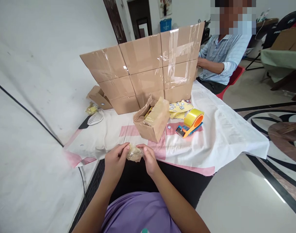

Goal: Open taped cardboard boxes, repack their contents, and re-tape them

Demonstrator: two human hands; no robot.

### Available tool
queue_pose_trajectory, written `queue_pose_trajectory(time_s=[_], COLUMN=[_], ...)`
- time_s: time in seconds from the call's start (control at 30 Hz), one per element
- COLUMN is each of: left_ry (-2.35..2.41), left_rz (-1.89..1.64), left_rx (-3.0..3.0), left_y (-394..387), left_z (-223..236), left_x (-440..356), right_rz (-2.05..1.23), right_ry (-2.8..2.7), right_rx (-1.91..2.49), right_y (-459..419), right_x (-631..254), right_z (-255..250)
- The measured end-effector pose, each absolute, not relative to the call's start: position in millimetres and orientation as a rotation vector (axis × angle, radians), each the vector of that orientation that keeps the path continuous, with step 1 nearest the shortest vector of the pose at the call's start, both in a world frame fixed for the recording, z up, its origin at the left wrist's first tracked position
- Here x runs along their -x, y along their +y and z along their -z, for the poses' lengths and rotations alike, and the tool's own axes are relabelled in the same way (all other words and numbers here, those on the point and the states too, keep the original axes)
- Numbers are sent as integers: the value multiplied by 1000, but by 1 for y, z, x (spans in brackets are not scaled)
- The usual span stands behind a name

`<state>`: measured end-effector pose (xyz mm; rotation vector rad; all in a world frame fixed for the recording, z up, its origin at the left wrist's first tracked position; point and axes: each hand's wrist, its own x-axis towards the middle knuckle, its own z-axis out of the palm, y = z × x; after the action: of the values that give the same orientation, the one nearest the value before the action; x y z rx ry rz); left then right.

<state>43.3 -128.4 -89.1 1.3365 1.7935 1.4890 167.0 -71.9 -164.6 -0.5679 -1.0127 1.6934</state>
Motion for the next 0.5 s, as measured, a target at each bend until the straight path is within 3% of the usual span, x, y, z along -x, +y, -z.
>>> queue_pose_trajectory(time_s=[0.5], left_ry=[1585], left_rz=[-1264], left_rx=[-1384], left_y=[-119], left_z=[89], left_x=[-41], right_rz=[-1644], right_ry=[-1150], right_rx=[555], right_y=[-64], right_x=[-151], right_z=[173])
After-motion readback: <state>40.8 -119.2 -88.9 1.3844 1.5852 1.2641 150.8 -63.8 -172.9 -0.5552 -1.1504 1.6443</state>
